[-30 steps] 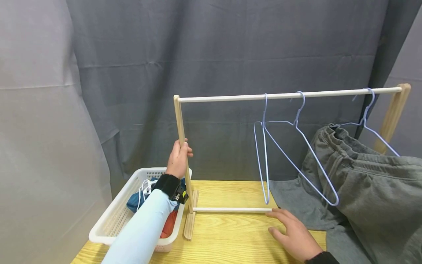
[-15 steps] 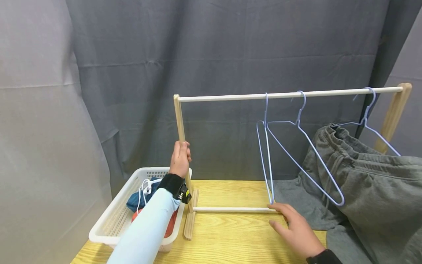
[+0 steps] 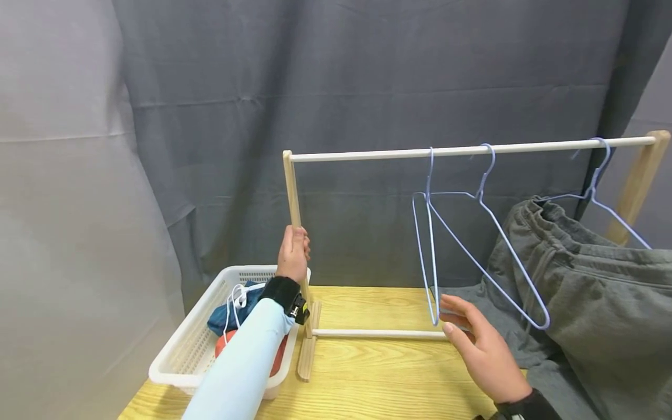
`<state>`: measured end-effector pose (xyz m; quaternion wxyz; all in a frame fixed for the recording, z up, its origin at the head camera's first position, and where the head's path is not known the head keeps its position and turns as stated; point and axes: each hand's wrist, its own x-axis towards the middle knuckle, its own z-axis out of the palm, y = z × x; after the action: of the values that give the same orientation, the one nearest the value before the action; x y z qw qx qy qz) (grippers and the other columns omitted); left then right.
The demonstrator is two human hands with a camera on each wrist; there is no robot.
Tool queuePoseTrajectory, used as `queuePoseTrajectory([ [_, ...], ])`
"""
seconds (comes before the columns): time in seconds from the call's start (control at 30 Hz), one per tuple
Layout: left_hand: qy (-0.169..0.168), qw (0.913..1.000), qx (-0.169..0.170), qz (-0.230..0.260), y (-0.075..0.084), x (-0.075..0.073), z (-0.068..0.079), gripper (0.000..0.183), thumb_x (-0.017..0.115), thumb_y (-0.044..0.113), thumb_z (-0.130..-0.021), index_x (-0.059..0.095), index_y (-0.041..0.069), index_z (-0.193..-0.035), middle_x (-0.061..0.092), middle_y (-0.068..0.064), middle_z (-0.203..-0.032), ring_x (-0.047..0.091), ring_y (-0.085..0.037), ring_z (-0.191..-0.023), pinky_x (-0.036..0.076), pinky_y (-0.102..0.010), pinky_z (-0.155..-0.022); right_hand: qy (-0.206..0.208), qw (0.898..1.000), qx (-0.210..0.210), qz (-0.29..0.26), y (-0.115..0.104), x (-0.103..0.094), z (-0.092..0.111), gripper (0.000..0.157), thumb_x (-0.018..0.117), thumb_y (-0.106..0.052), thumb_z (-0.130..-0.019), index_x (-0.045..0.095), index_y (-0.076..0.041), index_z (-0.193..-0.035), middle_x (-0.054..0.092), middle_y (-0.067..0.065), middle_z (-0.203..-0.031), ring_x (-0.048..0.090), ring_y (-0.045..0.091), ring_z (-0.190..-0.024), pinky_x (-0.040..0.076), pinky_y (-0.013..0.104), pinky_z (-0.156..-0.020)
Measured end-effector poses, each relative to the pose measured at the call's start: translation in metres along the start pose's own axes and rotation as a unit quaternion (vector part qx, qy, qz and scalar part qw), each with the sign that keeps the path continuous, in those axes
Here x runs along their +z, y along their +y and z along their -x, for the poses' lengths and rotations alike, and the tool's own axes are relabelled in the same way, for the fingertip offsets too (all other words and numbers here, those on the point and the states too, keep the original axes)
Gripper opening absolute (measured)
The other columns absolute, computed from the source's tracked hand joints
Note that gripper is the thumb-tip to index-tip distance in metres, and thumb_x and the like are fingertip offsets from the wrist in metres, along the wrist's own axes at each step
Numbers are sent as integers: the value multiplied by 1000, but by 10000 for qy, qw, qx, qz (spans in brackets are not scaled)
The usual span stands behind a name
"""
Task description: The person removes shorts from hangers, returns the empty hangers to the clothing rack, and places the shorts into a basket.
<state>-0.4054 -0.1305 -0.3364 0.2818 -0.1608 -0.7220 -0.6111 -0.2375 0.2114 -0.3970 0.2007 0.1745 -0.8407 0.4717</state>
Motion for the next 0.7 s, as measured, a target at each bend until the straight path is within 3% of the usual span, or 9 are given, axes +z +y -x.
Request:
queuePoseTrajectory([
  [0.17, 16, 10000, 73, -59, -1, 3, -1, 33, 30, 32, -112, 47, 3, -108, 44, -5, -78, 47, -18, -66, 42, -26, -61, -17, 9986, -239, -480, -16, -8, -4, 46, 41, -20, -111, 33, -16, -156, 43, 14, -148, 49, -6, -119, 48, 20, -88],
  [0.47, 27, 9999, 58, -85, 0, 4, 0, 33, 29, 34, -112, 46, 6, -108, 43, -4, -79, 46, -17, -67, 42, -28, -62, 32, 9961, -668, -570, -34, -14, -16, 46, 39, -15, -111, 31, -14, -156, 38, 13, -150, 51, 2, -123, 47, 18, -90],
  [0.7, 33, 10000, 29, -73, -2, 1, 2, 32, 30, 35, -112, 46, 7, -108, 43, -3, -80, 46, -17, -68, 42, -28, -62, 148, 9951, -863, -468, -39, -22, -17, 48, 44, -10, -109, 35, -18, -156, 40, 5, -150, 52, 6, -125, 44, 15, -92],
])
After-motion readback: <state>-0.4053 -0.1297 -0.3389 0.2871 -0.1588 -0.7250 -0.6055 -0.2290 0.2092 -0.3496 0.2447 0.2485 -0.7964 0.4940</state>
